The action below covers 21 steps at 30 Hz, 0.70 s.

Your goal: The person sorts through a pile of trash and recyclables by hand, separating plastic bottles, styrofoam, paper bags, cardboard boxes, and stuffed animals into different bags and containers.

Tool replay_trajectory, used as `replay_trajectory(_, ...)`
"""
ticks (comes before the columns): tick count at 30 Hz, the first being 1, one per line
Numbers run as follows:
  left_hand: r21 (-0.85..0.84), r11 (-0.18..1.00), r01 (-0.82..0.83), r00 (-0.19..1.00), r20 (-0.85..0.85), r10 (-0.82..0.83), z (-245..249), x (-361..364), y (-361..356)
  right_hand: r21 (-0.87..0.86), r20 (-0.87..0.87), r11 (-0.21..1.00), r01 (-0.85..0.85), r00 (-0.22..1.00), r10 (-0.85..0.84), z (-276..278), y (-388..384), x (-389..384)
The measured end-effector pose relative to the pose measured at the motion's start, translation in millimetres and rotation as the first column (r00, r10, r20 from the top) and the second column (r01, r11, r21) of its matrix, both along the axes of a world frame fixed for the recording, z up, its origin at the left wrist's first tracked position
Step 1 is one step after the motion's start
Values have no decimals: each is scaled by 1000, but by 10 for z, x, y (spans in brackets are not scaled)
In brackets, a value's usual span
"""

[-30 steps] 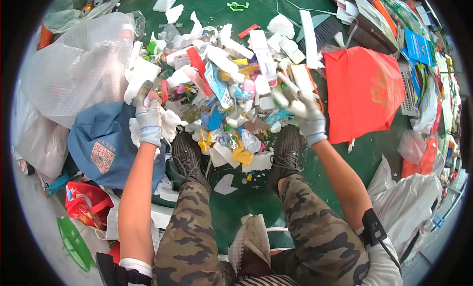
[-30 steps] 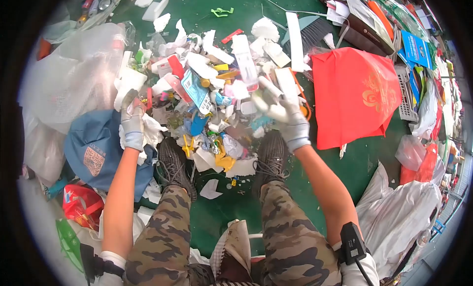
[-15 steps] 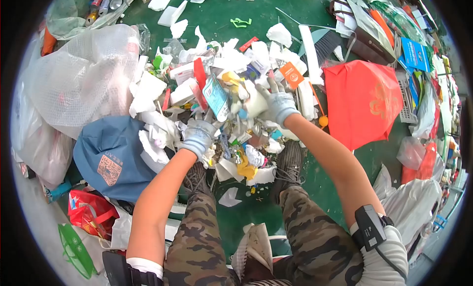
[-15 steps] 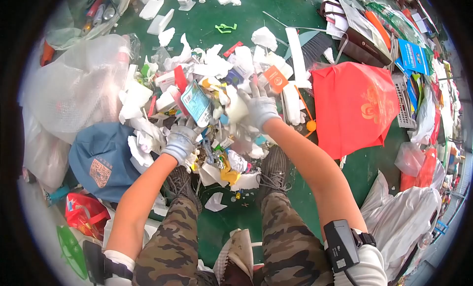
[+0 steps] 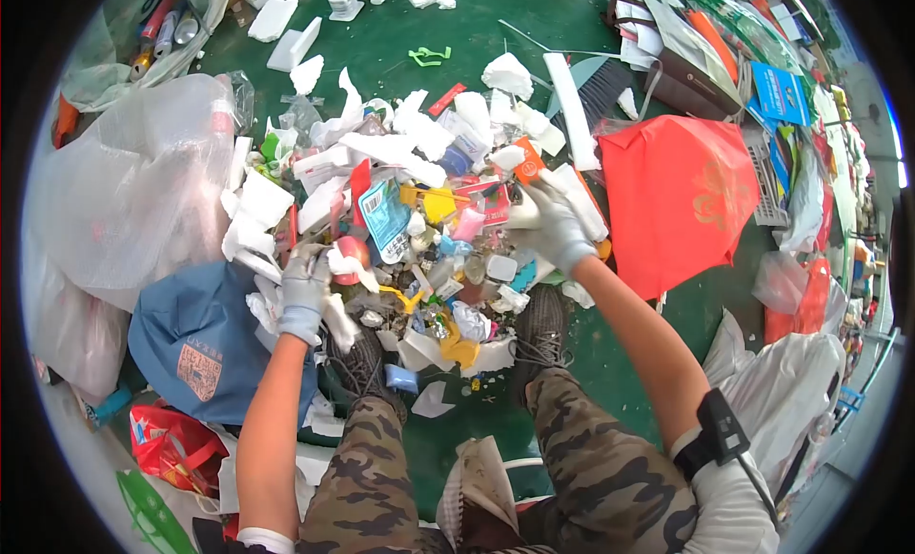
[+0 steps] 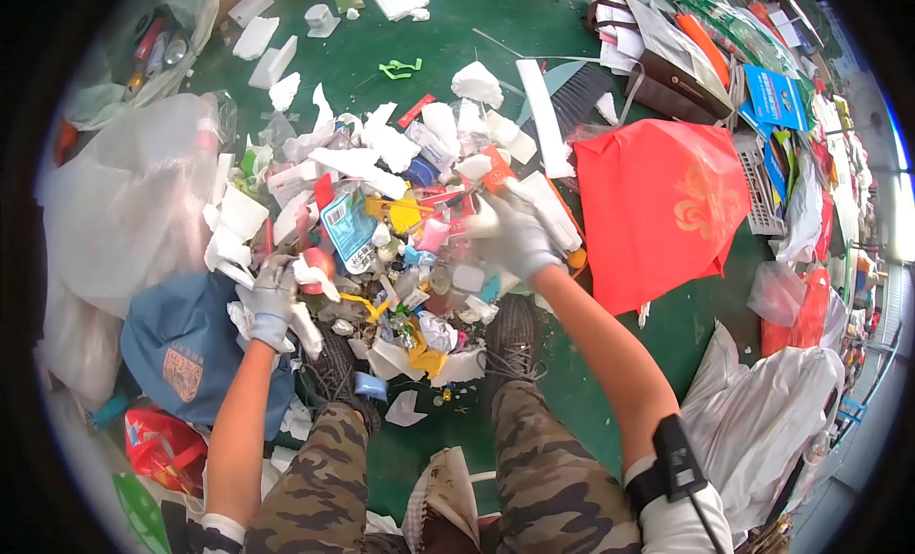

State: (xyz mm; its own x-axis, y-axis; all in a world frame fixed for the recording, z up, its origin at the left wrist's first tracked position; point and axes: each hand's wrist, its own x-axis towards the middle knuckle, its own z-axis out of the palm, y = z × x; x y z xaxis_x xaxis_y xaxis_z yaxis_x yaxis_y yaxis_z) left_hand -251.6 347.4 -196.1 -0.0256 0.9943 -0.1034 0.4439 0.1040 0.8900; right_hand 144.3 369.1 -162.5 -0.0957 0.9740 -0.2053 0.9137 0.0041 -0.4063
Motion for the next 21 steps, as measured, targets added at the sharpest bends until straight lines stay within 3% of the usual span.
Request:
replay_trajectory(1, 9, 998, 55, 990, -131, -53, 54, 102, 24, -139, -61, 987, 85, 994, -94, 19, 121, -196)
replay_trajectory(2, -121, 992, 30, 996, -75, -39, 110, 227, 40, -62, -163, 982, 177, 969, -185, -121, 172, -342)
replay_trajectory(3, -148, 987, 64, 981, -170, -89, 72, 268, 35, -205, -261, 939, 276, 909, -324, -132, 276, -508)
replay_trajectory(4, -178, 980, 93, 955, -263, -139, 1, 302, 24, -172, -197, 917, 360, 900, -390, -61, 288, -697)
replay_trajectory(5, -88, 989, 119, 967, -214, -135, -61, 333, -15, -415, -334, 836, 359, 794, -507, -174, 309, -763)
replay_trajectory(7, -32, 994, 102, 985, -134, -105, -310, 245, -71, -630, -423, 722, 286, 653, -628, -261, 291, -830)
replay_trajectory(9, 10, 998, 67, 997, -44, -67, -404, 144, -96, -458, -751, 858, 234, 415, -514, -136, 166, -924)
replay_trajectory(10, -191, 976, -100, 982, 140, 128, -226, 145, -116, -461, -749, 858, 227, 418, -513, 2, 159, -904)
replay_trajectory(11, -408, 887, -215, 898, 275, 344, -122, 141, -147, -416, -814, 883, 219, 343, -469, 176, 131, -802)
replay_trajectory(12, -408, 886, -218, 897, 274, 347, -137, 117, -174, -365, -871, 905, 216, 265, -415, 299, 115, -679)
replay_trajectory(14, -276, 927, -255, 851, 390, 351, -174, 66, -205, -387, -789, 882, 268, 399, -468, 382, 101, -373)
replay_trajectory(15, -255, 906, -339, 827, 379, 416, -79, 157, -186, -384, -790, 885, 264, 402, -463, 430, 81, -241)
replay_trajectory(17, -256, 891, -375, 816, 365, 448, 94, 251, -175, -619, -784, 751, 231, -123, -608, 515, 33, -71)
replay_trajectory(18, -259, 876, -407, 806, 348, 478, 130, 270, -183, -617, -785, 753, 227, -118, -608, 538, 44, -72)
replay_trajectory(20, -191, 891, -412, 824, 338, 454, 68, 314, -195, -731, -665, 669, 135, 74, -743, 567, 73, -71)
replay_trajectory(21, -162, 888, -429, 812, 362, 458, 134, 402, -195, -657, -682, 736, 163, 286, -673, 332, 88, -85)
